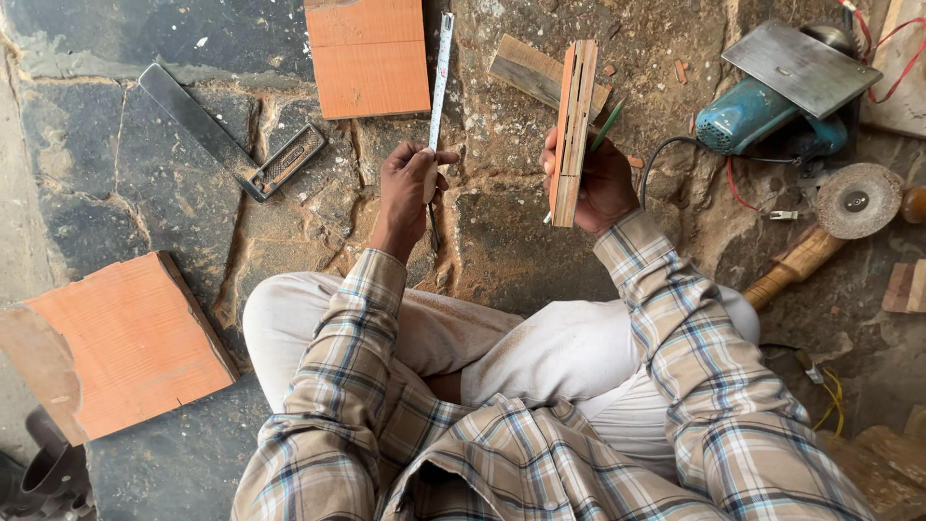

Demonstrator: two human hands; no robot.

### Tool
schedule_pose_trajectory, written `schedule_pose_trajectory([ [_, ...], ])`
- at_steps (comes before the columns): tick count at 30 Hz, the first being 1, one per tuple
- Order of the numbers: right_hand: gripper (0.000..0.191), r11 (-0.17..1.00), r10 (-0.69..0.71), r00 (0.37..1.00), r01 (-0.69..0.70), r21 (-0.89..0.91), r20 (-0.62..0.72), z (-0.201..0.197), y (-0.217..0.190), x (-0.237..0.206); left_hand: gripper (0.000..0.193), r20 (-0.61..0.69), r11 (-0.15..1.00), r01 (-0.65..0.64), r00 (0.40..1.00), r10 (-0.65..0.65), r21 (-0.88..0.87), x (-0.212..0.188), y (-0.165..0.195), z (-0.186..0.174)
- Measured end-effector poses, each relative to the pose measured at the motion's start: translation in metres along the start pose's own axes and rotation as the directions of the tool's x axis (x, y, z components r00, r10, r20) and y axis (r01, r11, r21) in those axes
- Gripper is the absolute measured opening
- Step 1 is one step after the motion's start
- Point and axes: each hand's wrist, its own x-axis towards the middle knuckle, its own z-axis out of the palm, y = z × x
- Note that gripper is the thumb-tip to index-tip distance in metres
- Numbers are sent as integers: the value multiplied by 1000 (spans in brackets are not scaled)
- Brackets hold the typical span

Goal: The person sits on the floor and measures a wooden board with a tape measure, marking lines with a pencil. They then cut the board along the marked lines with a handheld circular saw and continue measuring and marking the smaller cut pieces with the tape measure, pencil, and a try square.

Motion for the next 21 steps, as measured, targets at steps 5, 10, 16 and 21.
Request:
schedule_pose_trajectory([
  [5, 24, 969, -85, 990, 55, -239, -115, 6, -7, 1, 13, -19, 999, -42, 999, 43, 14, 1, 3, -2],
  [10, 29, -26, -370, 918, 143, -989, 143, 11, -20, -1, 15, -164, 986, -164, 973, 162, 1, 4, 15, -12],
  [16, 12, -621, -235, 969, -88, -779, 78, -9, 57, -5, 16, -228, 966, -211, 943, 241, 146, 3, 24, -15],
  [21, 5, -753, -92, 996, -54, -656, 23, -32, 82, -7, 13, -163, 737, 25, 980, 116, 676, -1, 28, -19],
])
